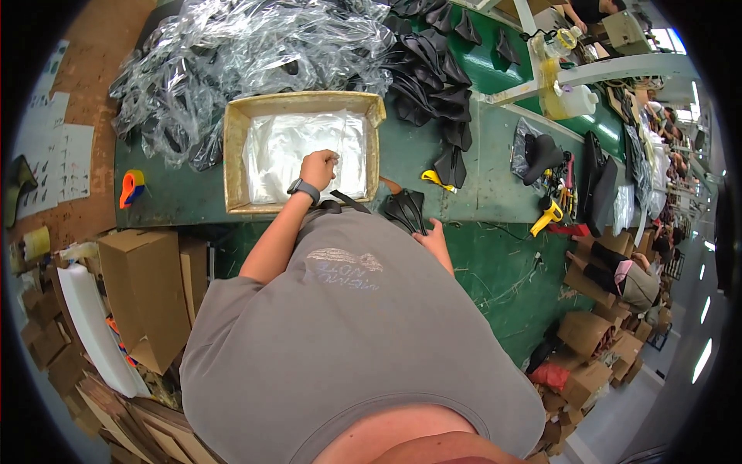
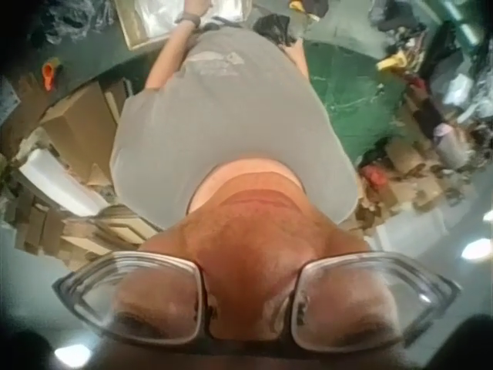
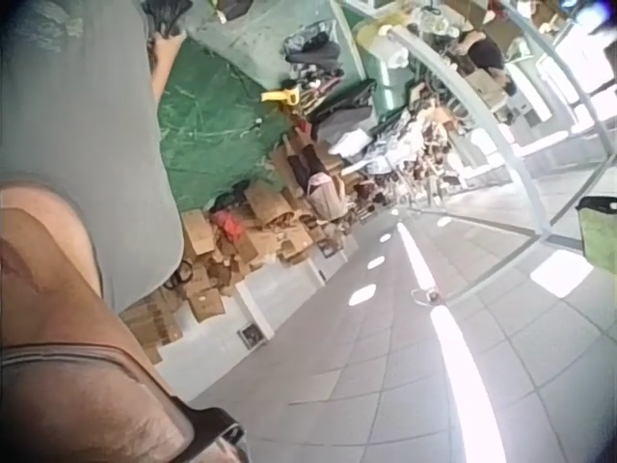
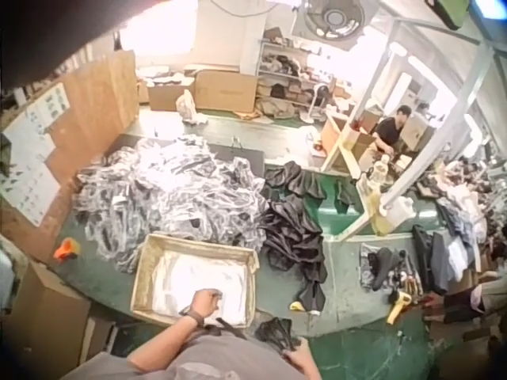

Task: Packing bicycle seats into individual plastic bags and arranging them in a container.

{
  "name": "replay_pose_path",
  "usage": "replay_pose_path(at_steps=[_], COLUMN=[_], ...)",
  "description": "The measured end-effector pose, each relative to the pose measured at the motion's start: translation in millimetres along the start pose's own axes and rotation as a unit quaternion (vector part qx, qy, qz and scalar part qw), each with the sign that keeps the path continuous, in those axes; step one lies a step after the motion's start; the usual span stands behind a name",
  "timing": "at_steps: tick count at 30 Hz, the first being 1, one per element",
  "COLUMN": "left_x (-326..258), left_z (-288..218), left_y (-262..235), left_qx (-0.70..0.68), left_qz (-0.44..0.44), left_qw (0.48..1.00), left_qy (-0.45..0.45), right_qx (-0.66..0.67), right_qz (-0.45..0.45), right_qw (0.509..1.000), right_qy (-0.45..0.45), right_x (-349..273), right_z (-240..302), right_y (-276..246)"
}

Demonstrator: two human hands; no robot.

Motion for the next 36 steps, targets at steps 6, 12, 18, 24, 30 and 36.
replay_pose_path(at_steps=[6, 12, 18, 24, 30, 36], left_x=[-75, -129, -163, -193, -203, -198], left_z=[-32, -74, -86, -65, -95, -99], left_y=[-13, -25, -20, -16, -25, -28], left_qx=[-0.091, 0.027, 0.013, -0.412, -0.56, -0.609], left_qz=[-0.031, -0.039, 0.178, 0.205, 0.183, 0.218], left_qw=[0.994, 0.993, 0.976, 0.887, 0.807, 0.762], left_qy=[0.043, 0.105, 0.121, -0.028, -0.049, -0.01], right_qx=[0.219, 0.348, 0.448, 0.546, 0.535, 0.502], right_qz=[0.235, 0.282, 0.462, 0.399, 0.361, 0.365], right_qw=[0.947, 0.879, 0.765, 0.737, 0.762, 0.775], right_qy=[0.008, -0.165, 0.005, 0.023, -0.049, -0.116], right_x=[36, -52, -68, -73, -100, -110], right_z=[42, 137, 162, 148, 171, 183], right_y=[18, 37, 88, 86, 67, 42])
Point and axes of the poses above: each hand's wrist, its own x-axis towards the middle knuckle, its own y-axis out of the palm, z = x × y, the point moved 2 cm from there along x, towards the middle knuckle, and after that the axes turned 8 degrees about z, right-handed, at the moved point
